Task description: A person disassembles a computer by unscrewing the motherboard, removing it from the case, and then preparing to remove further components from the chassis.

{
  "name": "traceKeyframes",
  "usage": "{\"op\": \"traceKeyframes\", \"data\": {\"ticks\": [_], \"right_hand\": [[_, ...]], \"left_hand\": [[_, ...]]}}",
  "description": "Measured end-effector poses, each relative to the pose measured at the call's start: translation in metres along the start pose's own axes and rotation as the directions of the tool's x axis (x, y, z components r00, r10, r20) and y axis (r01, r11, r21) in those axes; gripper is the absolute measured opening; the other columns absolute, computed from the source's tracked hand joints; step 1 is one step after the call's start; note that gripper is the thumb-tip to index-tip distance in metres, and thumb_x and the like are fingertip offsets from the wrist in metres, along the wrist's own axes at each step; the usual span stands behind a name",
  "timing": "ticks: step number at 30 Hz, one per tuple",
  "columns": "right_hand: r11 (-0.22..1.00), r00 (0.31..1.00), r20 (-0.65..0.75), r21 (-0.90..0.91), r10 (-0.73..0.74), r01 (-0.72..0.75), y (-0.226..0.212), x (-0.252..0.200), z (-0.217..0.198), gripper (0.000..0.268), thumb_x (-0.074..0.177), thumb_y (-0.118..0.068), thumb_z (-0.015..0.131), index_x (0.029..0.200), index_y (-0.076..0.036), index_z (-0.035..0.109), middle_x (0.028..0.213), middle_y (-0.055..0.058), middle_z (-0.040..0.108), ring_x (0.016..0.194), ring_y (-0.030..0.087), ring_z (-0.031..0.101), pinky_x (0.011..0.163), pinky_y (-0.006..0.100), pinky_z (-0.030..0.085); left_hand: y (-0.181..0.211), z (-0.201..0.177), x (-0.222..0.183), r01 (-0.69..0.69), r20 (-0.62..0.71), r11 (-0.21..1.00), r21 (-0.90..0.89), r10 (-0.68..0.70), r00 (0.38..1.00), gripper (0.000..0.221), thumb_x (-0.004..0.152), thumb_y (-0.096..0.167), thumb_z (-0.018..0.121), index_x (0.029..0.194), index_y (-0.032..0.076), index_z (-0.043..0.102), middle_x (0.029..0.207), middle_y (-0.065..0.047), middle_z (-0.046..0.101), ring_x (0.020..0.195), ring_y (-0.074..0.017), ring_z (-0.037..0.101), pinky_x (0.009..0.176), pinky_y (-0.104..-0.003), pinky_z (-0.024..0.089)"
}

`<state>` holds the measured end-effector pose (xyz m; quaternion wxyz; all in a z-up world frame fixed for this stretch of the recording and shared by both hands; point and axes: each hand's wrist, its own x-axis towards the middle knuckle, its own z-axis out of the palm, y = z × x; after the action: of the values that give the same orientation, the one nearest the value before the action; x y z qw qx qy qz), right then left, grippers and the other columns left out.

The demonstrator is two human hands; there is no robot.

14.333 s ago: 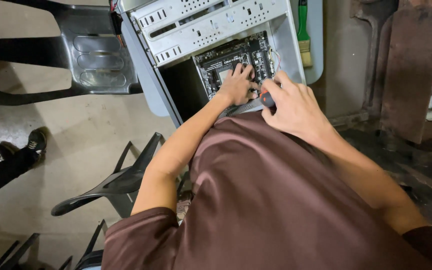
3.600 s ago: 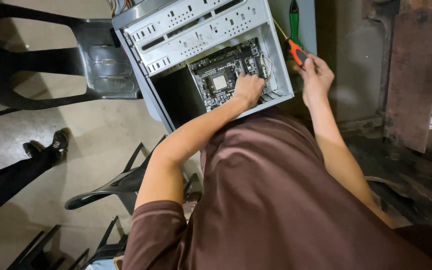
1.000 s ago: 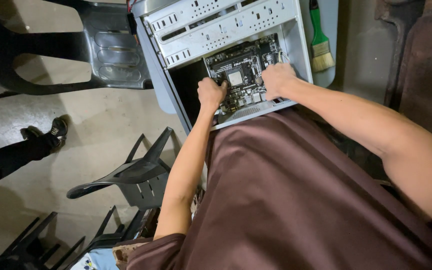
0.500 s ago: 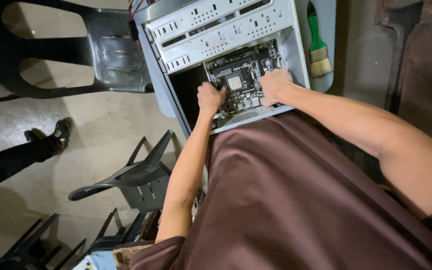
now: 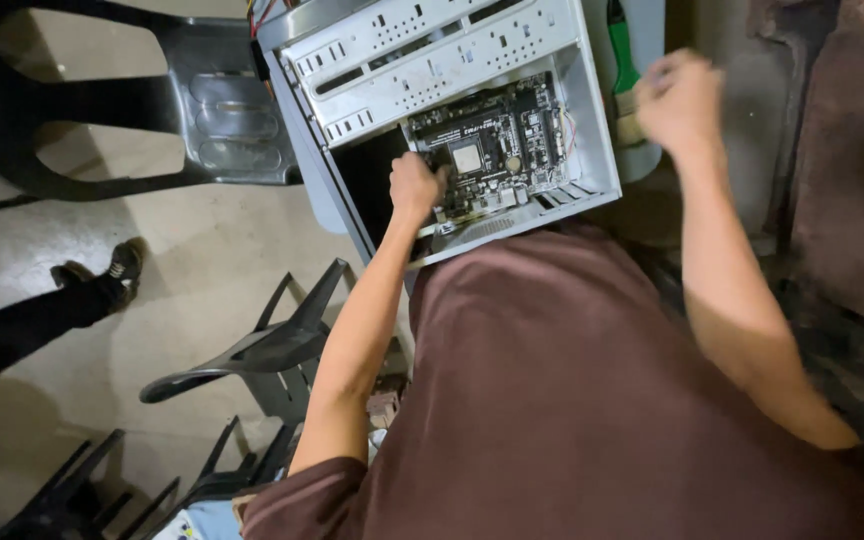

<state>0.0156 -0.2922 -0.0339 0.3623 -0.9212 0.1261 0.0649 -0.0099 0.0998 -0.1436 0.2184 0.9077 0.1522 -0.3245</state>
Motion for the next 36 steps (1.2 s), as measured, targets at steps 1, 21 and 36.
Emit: {"op": "traceKeyframes", "data": {"ticks": [1, 21, 36], "right_hand": [[0.969, 0.984, 0.155, -0.242, 0.083, -0.044, 0.033, 0.009, 0.015, 0.025, 0.104, -0.011, 0.064, 0.109, 0.002, 0.084, 0.108, 0.019, 0.083, 0.088, 0.031, 0.079, 0.093, 0.036, 0.063], [0.969, 0.968, -0.148, -0.174, -0.202, 0.175, -0.008, -0.079, -0.099, 0.031, 0.101, -0.003, 0.08, 0.131, 0.005, 0.087, 0.12, 0.02, 0.084, 0.103, 0.033, 0.076, 0.087, 0.042, 0.057], [0.603, 0.917, 0.018, 0.748, 0.398, -0.277, 0.019, -0.068, 0.027, 0.024, 0.105, -0.022, 0.063, 0.117, -0.003, 0.071, 0.078, 0.008, 0.056, 0.049, 0.01, 0.045, 0.042, 0.027, 0.037]], "left_hand": [[0.003, -0.002, 0.003, -0.003, 0.005, 1.0, 0.0, 0.003, 1.0, 0.061, 0.095, 0.049, 0.082, 0.122, -0.002, 0.063, 0.125, -0.027, 0.064, 0.115, -0.0534, 0.068, 0.091, -0.061, 0.059], [0.092, -0.041, -0.08, -0.515, 0.015, 0.847, -0.133, 0.521, 0.853, 0.027, 0.1, -0.003, 0.056, 0.113, 0.0, 0.079, 0.111, -0.019, 0.075, 0.087, -0.0412, 0.077, 0.07, -0.054, 0.064], [-0.013, -0.148, -0.176, -0.378, -0.754, 0.88, -0.286, 0.038, 0.656, 0.011, 0.105, 0.011, 0.068, 0.105, 0.007, 0.078, 0.09, -0.015, 0.073, 0.084, -0.0364, 0.075, 0.075, -0.043, 0.06]]}}
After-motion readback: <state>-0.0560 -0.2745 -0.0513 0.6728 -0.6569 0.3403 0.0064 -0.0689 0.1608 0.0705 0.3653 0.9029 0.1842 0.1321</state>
